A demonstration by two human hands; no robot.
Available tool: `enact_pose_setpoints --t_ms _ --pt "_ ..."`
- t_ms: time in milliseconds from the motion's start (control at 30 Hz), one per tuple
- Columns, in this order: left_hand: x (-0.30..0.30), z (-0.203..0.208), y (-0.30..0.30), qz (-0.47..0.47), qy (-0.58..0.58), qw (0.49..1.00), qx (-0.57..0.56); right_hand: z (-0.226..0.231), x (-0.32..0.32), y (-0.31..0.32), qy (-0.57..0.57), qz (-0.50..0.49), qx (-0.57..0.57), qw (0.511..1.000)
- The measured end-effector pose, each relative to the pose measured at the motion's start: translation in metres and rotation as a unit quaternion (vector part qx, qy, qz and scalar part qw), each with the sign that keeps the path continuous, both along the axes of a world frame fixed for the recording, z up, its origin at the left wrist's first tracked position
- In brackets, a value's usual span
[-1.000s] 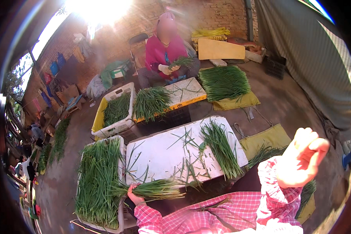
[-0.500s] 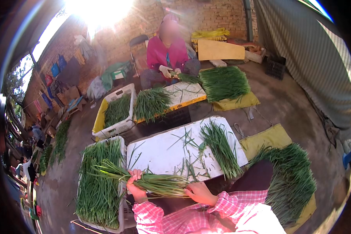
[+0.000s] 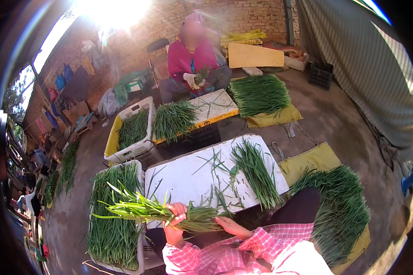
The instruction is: The person trims and sorts green leafy vegetables by hand, removing yellowed or dry leaves from bunches and placing them onto a white table.
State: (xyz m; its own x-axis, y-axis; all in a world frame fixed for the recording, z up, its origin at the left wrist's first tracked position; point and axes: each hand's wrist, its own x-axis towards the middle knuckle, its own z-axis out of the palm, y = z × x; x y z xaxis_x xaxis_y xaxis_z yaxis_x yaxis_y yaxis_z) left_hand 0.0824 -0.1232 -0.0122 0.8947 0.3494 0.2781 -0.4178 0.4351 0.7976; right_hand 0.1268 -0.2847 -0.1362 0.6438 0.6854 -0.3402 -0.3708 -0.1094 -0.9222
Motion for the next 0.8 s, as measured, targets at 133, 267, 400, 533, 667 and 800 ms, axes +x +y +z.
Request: enact_pose_setpoints --t_ms 133,267,400,533,667,800 --pt "-0.002 -0.003 -0.008 -0.004 0.006 0.999 0.034 0.009 -0.001 -0.001 0.044 0.012 -0.011 0.999" --pt "0.000 -0.001 -0.018 -0.040 0.012 0.998 0.044 -0.010 0.001 -0.011 0.096 -0.030 0.042 0.994" --pt "-0.004 -0.001 -0.031 -0.068 0.052 0.995 0.041 -0.026 0.003 -0.016 0.119 -0.024 0.040 0.992" --pt "-0.005 -0.003 -0.039 -0.118 0.081 0.988 0.064 -0.030 0.004 -0.020 0.110 0.048 0.008 0.993" --pt "-0.004 0.009 -0.051 -0.128 0.096 0.984 0.074 -0.044 0.011 -0.026 0.188 0.016 0.065 0.980" --pt "0.000 0.014 -0.052 -0.164 0.083 0.981 0.061 -0.050 0.010 -0.031 0.218 -0.020 0.131 0.967"
